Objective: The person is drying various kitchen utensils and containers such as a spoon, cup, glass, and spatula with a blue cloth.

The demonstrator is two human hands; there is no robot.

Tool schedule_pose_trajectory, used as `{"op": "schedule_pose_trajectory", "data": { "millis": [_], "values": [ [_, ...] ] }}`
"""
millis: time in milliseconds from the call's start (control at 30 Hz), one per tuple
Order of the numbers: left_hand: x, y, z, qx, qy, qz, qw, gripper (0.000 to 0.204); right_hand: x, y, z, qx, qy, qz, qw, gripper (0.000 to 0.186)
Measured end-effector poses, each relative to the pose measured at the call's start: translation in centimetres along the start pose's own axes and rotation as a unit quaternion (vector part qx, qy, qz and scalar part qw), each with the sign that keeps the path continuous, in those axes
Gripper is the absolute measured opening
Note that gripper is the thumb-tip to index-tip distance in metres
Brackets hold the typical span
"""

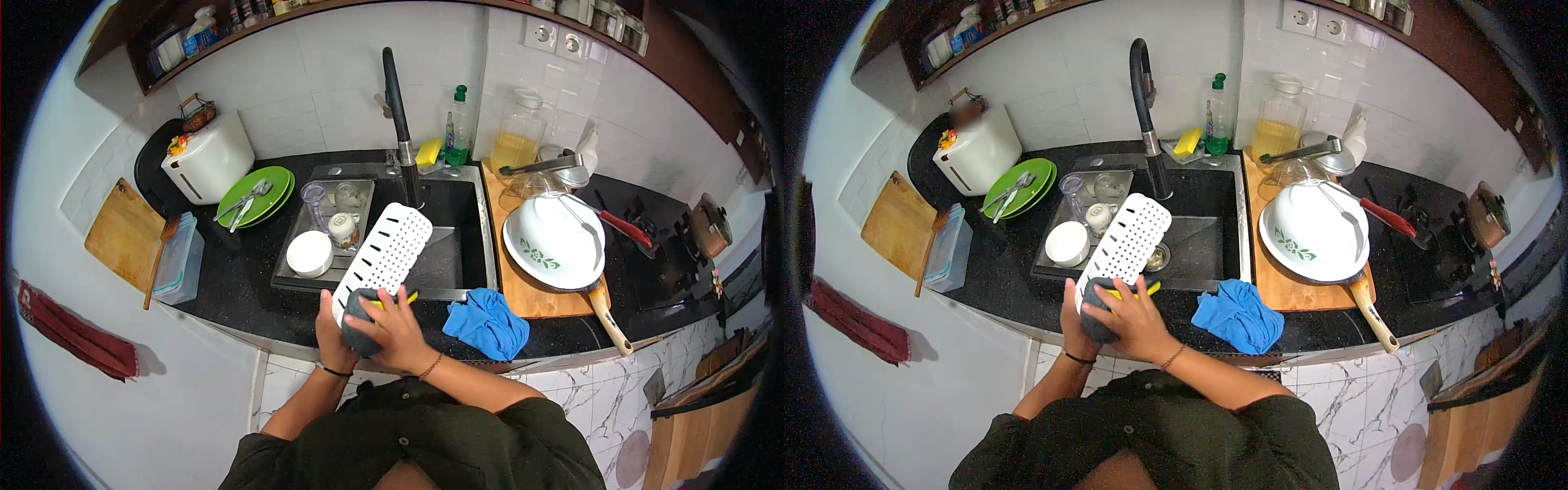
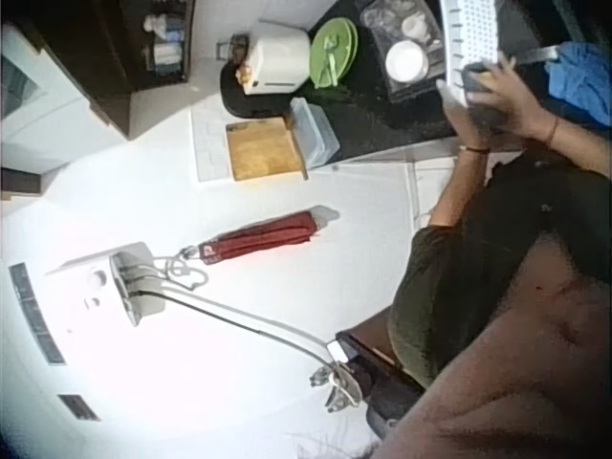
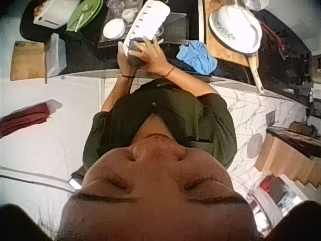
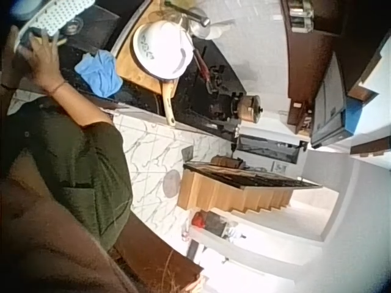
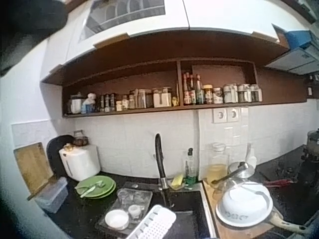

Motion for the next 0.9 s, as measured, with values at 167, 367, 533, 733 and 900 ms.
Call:
{"op": "schedule_pose_trajectory", "data": {
  "millis": [167, 367, 533, 733, 900],
  "values": [
    [-0.9, -0.2, -3.5, 0.255, 0.167, -0.076, 0.949, 0.044, 2.7, -5.5, -4.9, -0.068, 0.123, -0.122, 0.982, 0.048],
    [-2.8, 4.6, -5.6, 0.524, 0.423, 0.085, 0.734, 0.034, 4.0, -4.0, -1.3, 0.020, -0.015, 0.011, 1.000, 0.047],
    [-4.6, 6.9, -7.1, 0.592, 0.488, 0.187, 0.613, 0.037, 3.7, -7.2, -7.3, -0.057, -0.012, -0.021, 0.998, 0.047],
    [-2.0, 1.8, -7.5, 0.445, 0.441, 0.045, 0.778, 0.070, 2.1, -7.8, -6.0, -0.103, -0.052, -0.071, 0.991, 0.038],
    [0.1, -0.7, -2.3, 0.146, 0.062, 0.024, 0.987, 0.061, 1.2, -6.5, -6.0, -0.111, -0.054, -0.076, 0.989, 0.040]
  ]
}}
Point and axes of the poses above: each hand's wrist, its own x-axis towards the middle knuckle, its own y-axis out of the palm, z = x × y, the point moved 9 cm from there along x, towards the middle knuckle, and after that the axes turned 1 degree about y, right-handed, at the moved point
